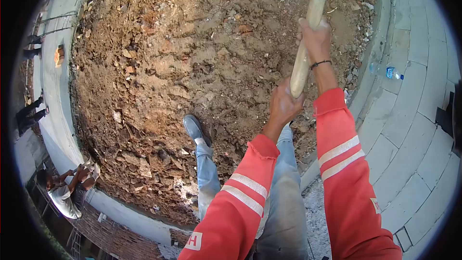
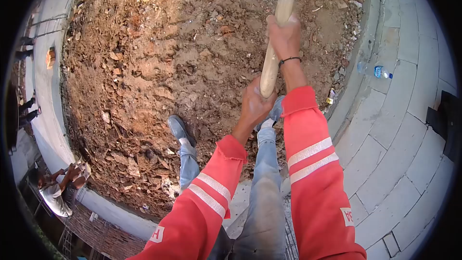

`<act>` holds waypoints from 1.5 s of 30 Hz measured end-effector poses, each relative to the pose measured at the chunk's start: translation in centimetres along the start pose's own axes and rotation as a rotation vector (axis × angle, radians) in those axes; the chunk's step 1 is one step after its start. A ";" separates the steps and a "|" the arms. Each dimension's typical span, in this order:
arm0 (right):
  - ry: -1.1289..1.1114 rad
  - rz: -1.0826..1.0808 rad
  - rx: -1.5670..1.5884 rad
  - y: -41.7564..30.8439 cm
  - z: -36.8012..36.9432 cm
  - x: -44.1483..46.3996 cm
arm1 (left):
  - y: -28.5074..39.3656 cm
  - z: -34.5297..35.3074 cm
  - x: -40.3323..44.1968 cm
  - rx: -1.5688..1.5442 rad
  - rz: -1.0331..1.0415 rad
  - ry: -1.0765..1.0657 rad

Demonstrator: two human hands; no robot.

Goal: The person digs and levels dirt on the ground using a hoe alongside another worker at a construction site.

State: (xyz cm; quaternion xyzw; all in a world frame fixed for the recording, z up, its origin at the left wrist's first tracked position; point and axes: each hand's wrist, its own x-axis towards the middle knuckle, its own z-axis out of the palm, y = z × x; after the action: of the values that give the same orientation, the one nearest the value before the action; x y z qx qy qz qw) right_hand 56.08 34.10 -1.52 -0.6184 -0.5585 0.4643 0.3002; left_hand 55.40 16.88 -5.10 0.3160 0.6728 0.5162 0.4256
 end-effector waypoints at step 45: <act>-0.113 1.082 0.165 13.0 10.1 -40.2 | 1.6 -25.7 -33.7 0.271 -0.930 -0.411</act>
State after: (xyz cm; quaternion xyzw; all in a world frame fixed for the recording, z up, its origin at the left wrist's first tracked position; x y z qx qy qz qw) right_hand 54.49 -8.92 -7.43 -0.7658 -0.1377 0.6272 0.0357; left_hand 47.06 -22.78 7.45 0.1309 0.7051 0.1085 0.6884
